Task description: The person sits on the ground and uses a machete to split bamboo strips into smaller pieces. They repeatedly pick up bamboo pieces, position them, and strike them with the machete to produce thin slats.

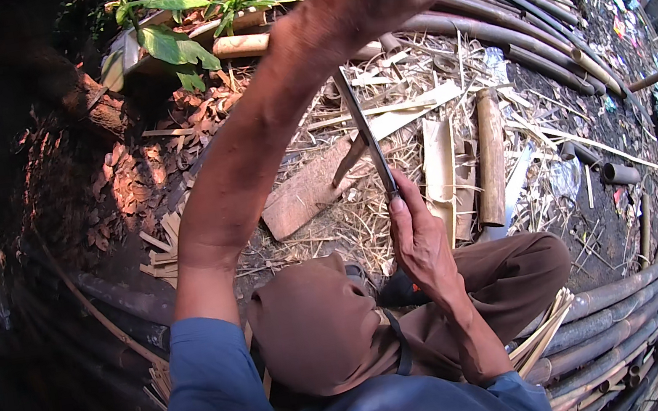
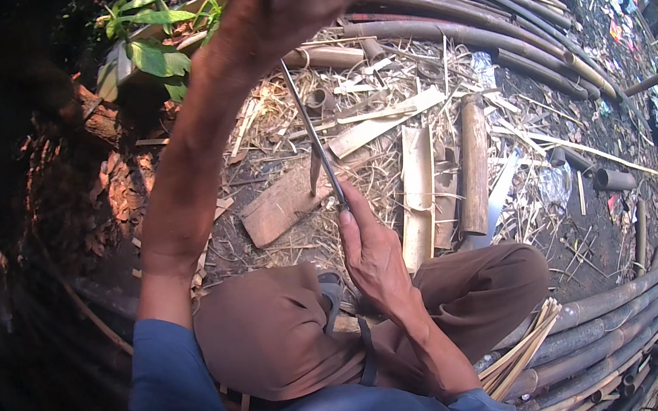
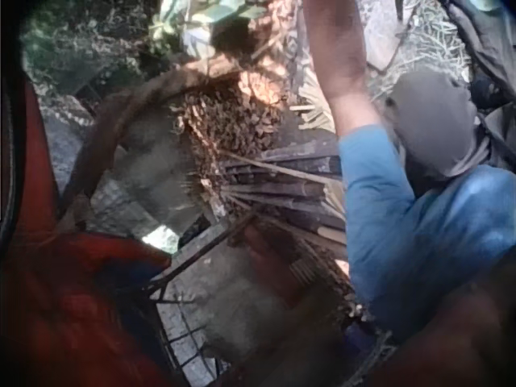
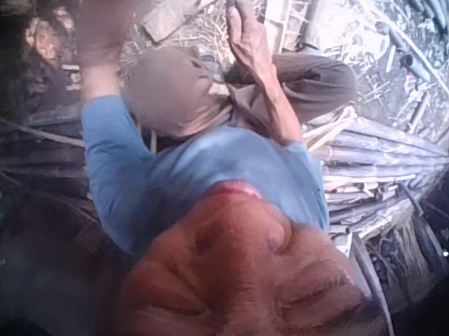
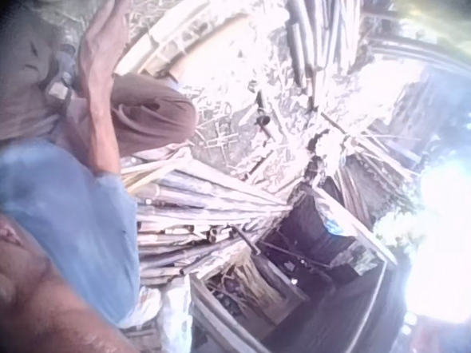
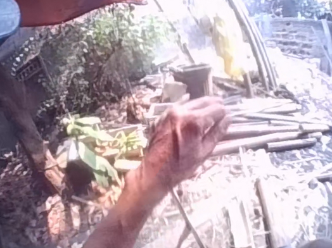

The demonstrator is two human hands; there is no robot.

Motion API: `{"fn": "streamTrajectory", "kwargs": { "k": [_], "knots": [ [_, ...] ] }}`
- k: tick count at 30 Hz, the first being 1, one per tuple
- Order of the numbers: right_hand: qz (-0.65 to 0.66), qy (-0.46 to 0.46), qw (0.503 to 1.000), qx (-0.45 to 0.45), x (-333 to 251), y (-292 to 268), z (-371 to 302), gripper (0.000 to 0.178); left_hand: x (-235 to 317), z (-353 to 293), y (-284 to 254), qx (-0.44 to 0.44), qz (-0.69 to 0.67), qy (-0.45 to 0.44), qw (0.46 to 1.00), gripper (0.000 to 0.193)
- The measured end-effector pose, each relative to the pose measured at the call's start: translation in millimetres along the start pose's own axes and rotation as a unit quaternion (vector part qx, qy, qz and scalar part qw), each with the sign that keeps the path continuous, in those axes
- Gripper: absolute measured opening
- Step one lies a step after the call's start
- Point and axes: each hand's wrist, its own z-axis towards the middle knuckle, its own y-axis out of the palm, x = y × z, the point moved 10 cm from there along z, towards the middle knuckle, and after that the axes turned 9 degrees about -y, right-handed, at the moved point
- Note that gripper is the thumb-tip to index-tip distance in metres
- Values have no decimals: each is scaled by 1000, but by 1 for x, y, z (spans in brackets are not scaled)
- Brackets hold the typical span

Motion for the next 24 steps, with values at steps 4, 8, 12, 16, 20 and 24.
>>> {"fn": "streamTrajectory", "kwargs": {
  "k": [4, 8, 12, 16, 20, 24],
  "knots": [
    [24, 16, 999, -37, 8, 16, 5, 39, -79, -105, 134, -294, -35, -155, 943, 28],
    [40, -27, 999, 0, 27, 8, 22, 39, -91, -65, 75, -35, -198, -161, 966, 32],
    [51, -22, 998, -3, 53, -13, 34, 47, -32, -92, 48, -9, -247, -137, 959, 38],
    [70, 13, 996, -47, 85, -18, 50, 38, -6, -118, 75, -94, -185, -58, 977, 33],
    [7, -14, 1000, -16, 99, -42, 60, 26, 8, -95, 93, -157, -173, -57, 971, 26],
    [17, 8, 1000, -22, 105, -49, 66, 29, 13, -83, 102, -172, -207, -18, 963, 24]
  ]
}}
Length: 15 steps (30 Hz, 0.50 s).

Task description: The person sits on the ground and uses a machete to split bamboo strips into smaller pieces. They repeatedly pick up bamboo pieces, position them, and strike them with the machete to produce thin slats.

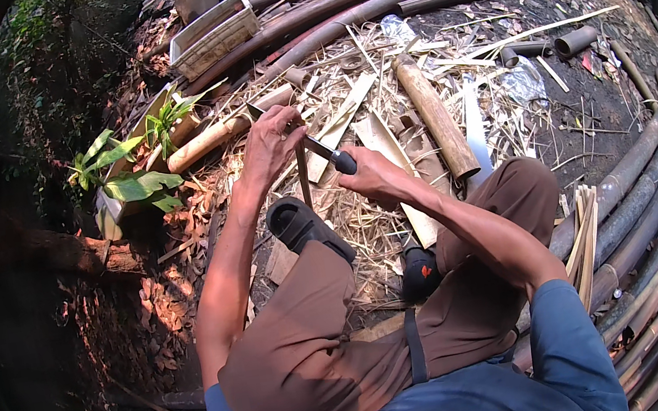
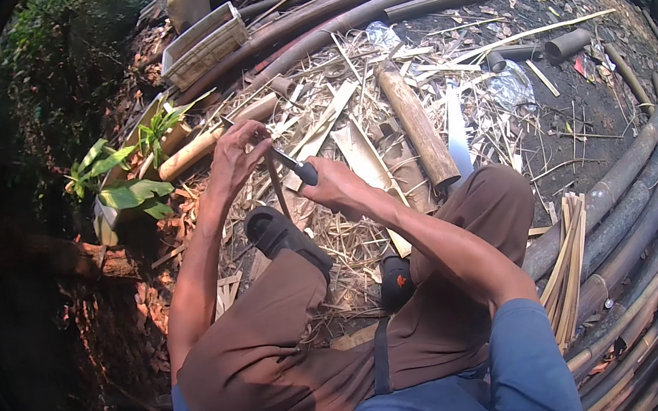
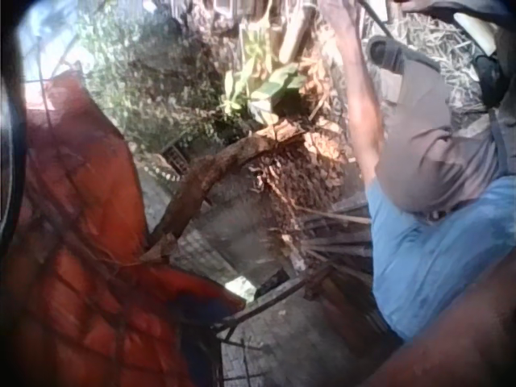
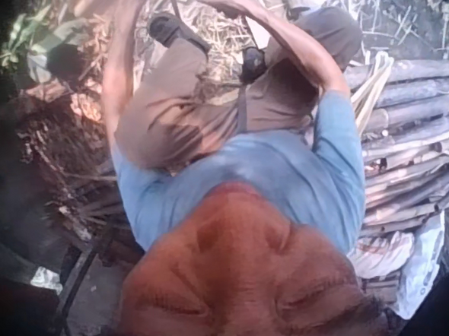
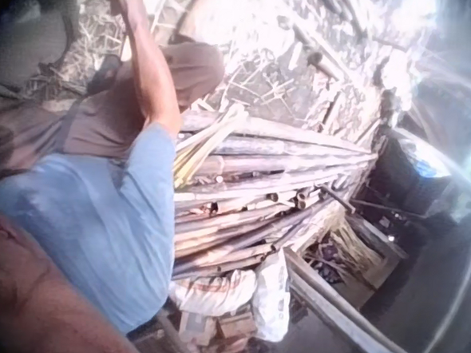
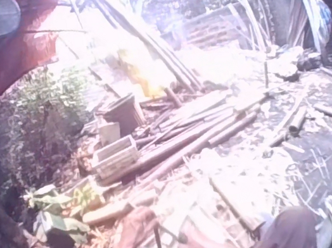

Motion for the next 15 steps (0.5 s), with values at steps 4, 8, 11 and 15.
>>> {"fn": "streamTrajectory", "kwargs": {
  "k": [4, 8, 11, 15],
  "knots": [
    [-29, 11, 1000, -5, 8, -13, 9, 26, 1, 23, 17, -25, 89, 52, 994, 21],
    [-37, 31, 999, 17, 22, -30, 19, 27, -9, 43, 44, -21, 165, 43, 985, 19],
    [-6, 83, 997, -1, 38, -32, 30, 27, -28, 61, 57, -29, 161, 44, 986, 18],
    [-35, 66, 997, 26, 58, -44, 48, 29, -47, 80, 78, -74, 84, 21, 993, 19]
  ]
}}
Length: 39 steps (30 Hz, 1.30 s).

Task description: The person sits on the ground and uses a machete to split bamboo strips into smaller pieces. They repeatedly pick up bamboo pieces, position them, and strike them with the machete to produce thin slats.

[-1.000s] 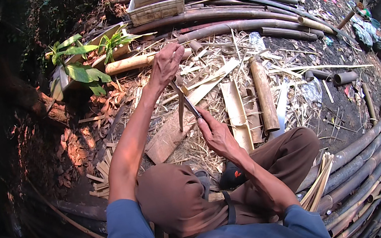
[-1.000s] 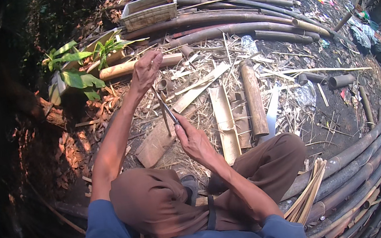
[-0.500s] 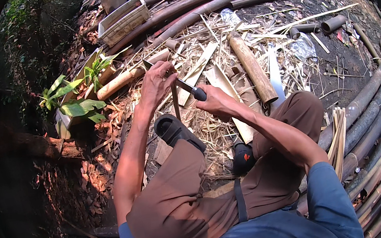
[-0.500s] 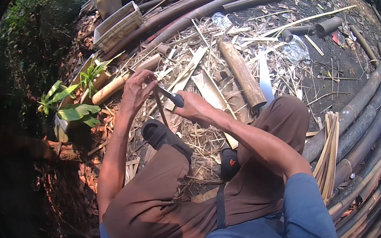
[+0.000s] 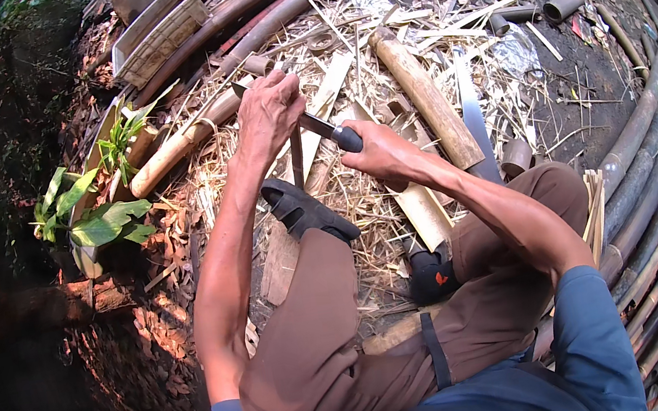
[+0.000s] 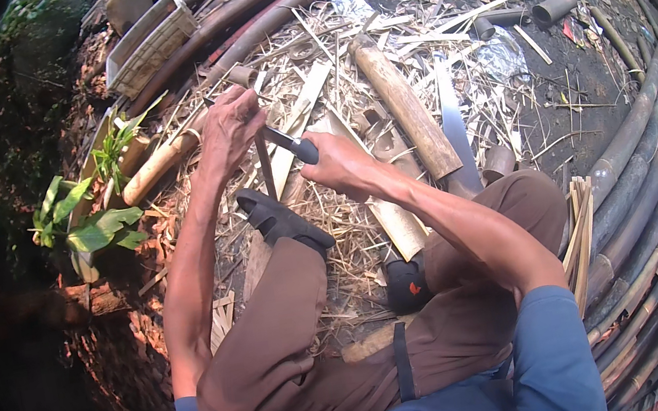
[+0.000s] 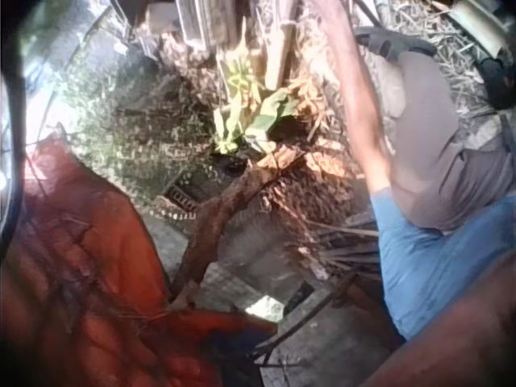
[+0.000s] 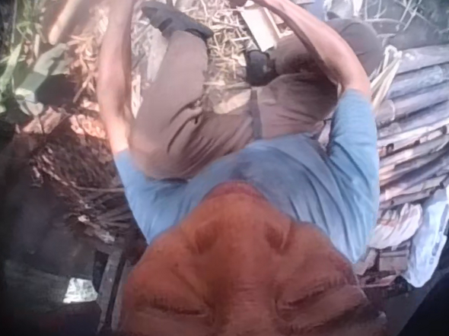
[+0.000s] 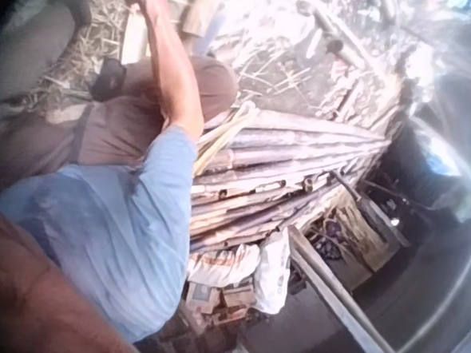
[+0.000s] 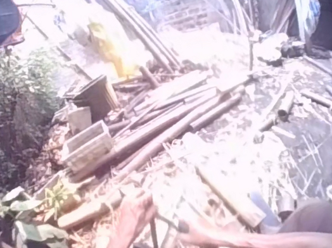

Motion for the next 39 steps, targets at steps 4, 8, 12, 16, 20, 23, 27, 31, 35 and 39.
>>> {"fn": "streamTrajectory", "kwargs": {
  "k": [4, 8, 12, 16, 20, 23, 27, 31, 35, 39],
  "knots": [
    [21, 45, 999, -11, 16, -1, 11, 34, -14, 11, 16, 28, -3, 3, 1000, 18],
    [20, 48, 999, 10, 28, -5, 19, 32, -21, 22, 24, 20, 58, -34, 998, 16],
    [0, 43, 999, 12, 30, -4, 23, 29, -28, 20, 26, 35, 55, -46, 997, 18],
    [-24, 18, 999, 26, 27, -4, 24, 29, -32, 21, 29, 16, 69, -61, 996, 19],
    [-67, -30, 996, 48, 20, -3, 26, 29, -31, 18, 23, 28, 55, -51, 997, 19],
    [76, 41, 993, -80, 36, 22, 27, 24, -29, 16, 16, 42, 50, -34, 997, 18],
    [43, 30, 996, -76, 48, 24, 27, 25, -34, 18, 22, 40, -34, -39, 998, 20],
    [-21, 3, 999, -40, 50, 21, 29, 28, -42, 18, 26, 4, -84, -84, 993, 21],
    [-58, -19, 998, 7, 55, 22, 28, 30, -38, 16, 21, 4, -84, -85, 993, 21],
    [-3, -18, 1000, -16, 44, 29, 29, 32, -38, 13, 16, -6, -96, -98, 991, 19]
  ]
}}
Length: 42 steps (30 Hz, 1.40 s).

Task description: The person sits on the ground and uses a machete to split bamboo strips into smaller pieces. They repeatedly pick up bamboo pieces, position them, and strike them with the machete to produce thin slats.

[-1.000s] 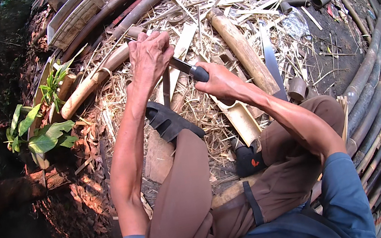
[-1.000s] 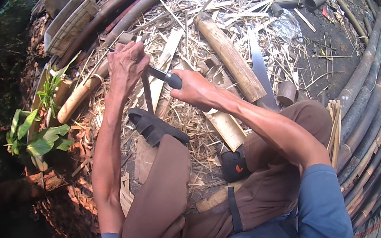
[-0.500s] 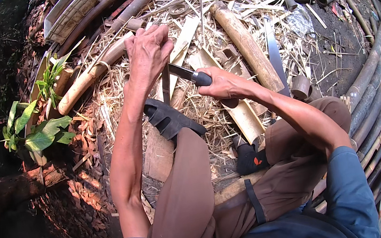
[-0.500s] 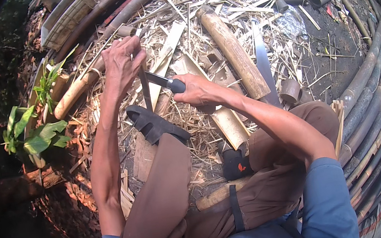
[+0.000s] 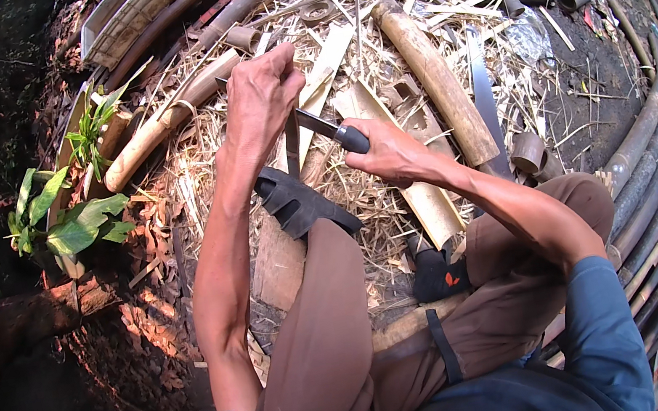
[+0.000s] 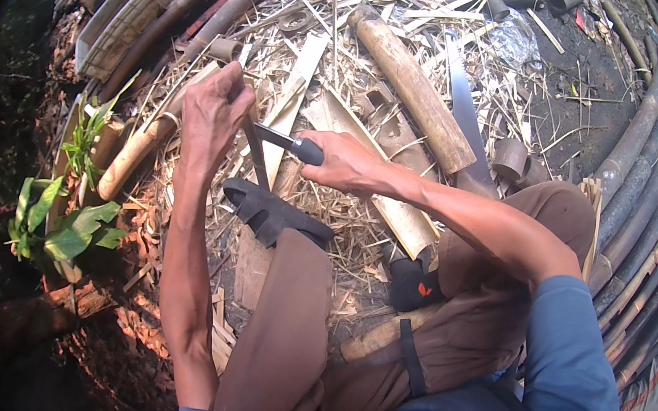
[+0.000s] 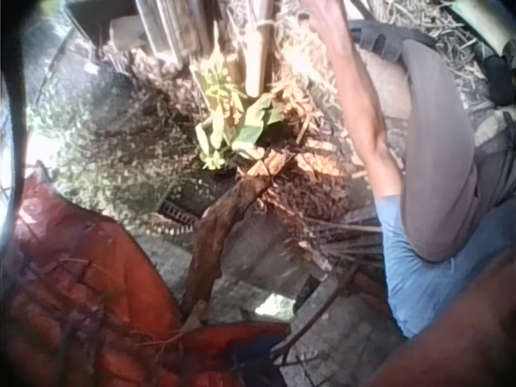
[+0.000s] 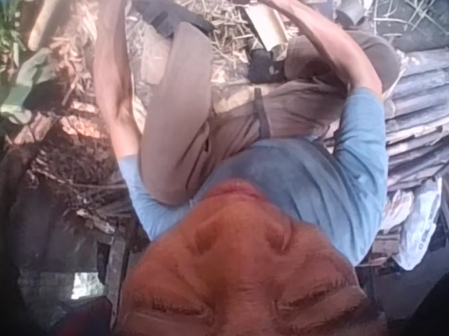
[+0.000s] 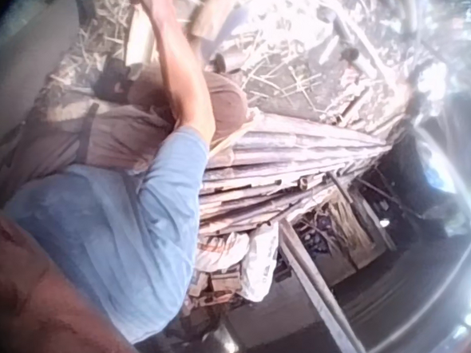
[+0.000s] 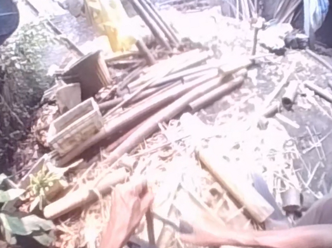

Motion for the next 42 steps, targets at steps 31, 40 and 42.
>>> {"fn": "streamTrajectory", "kwargs": {
  "k": [31, 40, 42],
  "knots": [
    [13, 25, 999, -20, 23, 40, -10, 36, 3, -11, -7, 6, -62, -13, 998, 16],
    [150, 112, 981, -52, 10, 46, -4, 23, 9, -25, -21, 50, 9, -3, 999, 21],
    [111, 71, 988, -81, 24, 63, -16, 22, 3, -22, -12, 28, 17, -21, 999, 21]
  ]
}}
